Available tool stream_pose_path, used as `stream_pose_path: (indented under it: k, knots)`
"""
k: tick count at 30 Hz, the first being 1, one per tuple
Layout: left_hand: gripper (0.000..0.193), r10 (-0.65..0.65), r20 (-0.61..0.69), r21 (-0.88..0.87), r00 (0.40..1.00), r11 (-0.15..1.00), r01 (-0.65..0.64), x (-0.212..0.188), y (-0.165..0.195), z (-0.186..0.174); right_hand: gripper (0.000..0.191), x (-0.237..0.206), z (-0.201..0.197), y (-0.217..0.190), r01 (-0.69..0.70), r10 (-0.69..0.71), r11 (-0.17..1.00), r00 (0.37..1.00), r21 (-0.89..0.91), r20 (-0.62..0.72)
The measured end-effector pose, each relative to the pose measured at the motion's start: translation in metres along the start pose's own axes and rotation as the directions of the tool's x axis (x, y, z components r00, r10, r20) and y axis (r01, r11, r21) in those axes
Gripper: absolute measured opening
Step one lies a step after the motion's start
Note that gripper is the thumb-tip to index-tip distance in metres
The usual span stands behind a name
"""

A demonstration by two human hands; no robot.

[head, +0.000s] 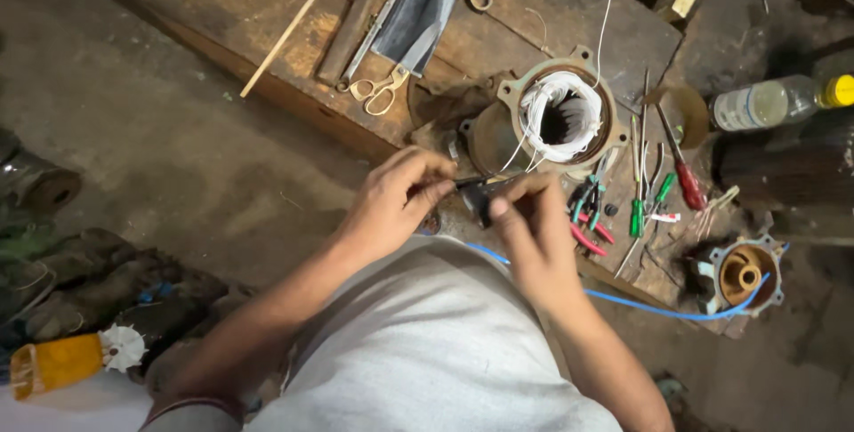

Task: The person works at a bench rewinding an electric motor, handling the lead wires of a wound stator. They strip and twist wire ends, cut insulation with scissors, and wrap electrical tape around the wire connections by hand.

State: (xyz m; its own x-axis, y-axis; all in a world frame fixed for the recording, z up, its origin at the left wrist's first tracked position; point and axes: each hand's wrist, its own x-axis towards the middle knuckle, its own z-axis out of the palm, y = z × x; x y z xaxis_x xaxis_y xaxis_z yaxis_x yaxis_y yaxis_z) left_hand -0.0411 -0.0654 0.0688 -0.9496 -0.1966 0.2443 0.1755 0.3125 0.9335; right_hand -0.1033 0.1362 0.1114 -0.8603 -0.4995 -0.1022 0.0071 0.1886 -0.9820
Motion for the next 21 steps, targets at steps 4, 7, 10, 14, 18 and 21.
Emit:
stream_pose_path:
  k: [4, 7, 10, 14, 18, 21]
  knots:
    - [0.030, -0.066, 0.100, 0.052, 0.993, 0.997, 0.061, 0.014, 0.003, -0.006, 0.029, 0.013, 0.000, -0.013, -0.184, 0.153, 0.866, 0.983, 0.465, 0.106]
    - [0.034, -0.017, 0.002, 0.131, 1.000, 0.991, 0.016, 0.026, 0.004, -0.005, 0.020, 0.013, 0.007, 0.000, -0.002, -0.002, 0.936, 1.000, 0.352, 0.011]
    - [0.039, -0.161, 0.014, 0.093, 0.987, 0.983, 0.159, 0.033, 0.000, -0.002, 0.024, 0.004, 0.018, 0.027, 0.048, 0.007, 0.979, 0.963, 0.196, -0.268]
    - [0.036, -0.454, 0.313, -0.111, 0.834, 0.855, 0.507, 0.033, -0.009, 0.001, 0.023, 0.007, 0.025, 0.057, 0.038, -0.057, 0.989, 0.990, -0.141, -0.129]
    - [0.026, -0.098, 0.202, -0.047, 0.974, 0.993, 0.110, 0.027, -0.016, -0.007, 0.022, 0.006, 0.020, 0.048, 0.351, -0.459, 0.572, 0.886, -0.741, 0.065]
    - [0.023, 0.052, 0.124, -0.014, 0.991, 0.999, -0.051, 0.030, -0.016, -0.012, 0.015, 0.002, 0.012, 0.023, 0.258, -0.350, 0.815, 0.933, -0.518, -0.085]
